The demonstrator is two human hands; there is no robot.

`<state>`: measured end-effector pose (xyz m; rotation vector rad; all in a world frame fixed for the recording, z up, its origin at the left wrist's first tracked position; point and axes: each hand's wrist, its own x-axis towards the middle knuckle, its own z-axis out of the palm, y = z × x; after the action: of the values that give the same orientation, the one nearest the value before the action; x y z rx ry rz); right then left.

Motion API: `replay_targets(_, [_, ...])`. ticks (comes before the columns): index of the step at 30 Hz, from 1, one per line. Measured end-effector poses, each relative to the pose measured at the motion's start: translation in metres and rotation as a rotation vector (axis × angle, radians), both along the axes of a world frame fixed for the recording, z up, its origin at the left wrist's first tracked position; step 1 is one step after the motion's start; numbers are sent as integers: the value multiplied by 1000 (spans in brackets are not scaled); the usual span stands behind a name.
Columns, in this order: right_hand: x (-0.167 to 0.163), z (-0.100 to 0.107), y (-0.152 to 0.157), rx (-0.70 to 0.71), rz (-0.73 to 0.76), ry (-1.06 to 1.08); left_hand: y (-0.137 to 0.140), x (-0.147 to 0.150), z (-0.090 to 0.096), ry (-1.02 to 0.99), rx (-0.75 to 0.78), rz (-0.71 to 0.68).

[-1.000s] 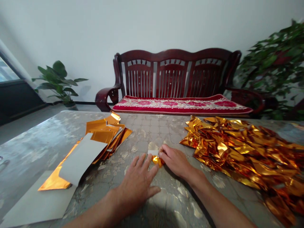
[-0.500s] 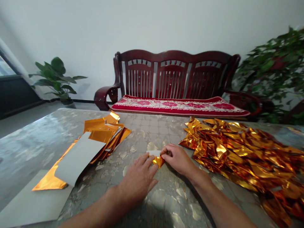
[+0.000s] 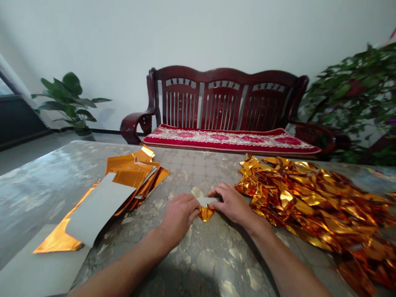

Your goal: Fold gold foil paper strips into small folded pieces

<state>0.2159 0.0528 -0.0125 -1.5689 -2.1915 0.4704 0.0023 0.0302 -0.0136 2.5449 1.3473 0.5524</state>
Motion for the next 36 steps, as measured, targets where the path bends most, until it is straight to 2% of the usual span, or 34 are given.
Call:
replay_targets(5, [0, 4, -1, 5, 27, -81, 4, -2, -2, -27, -34, 88])
replay_targets(14, [-4, 13, -4, -45, 63, -109, 11, -2, -2, -69, -140, 140])
replay_targets(22, [-3, 11, -4, -24, 103, -129, 9, 0, 4, -54, -187, 193])
replay_targets(27, [-3, 8, -2, -51, 107, -91, 14, 1, 0, -113, -172, 222])
replay_targets(31, [-2, 1, -3, 34, 142, -65, 17, 0, -6, -154, -155, 203])
replay_targets(36, [0, -6, -11, 187, 177, -31, 15, -2, -9, -174, -51, 110])
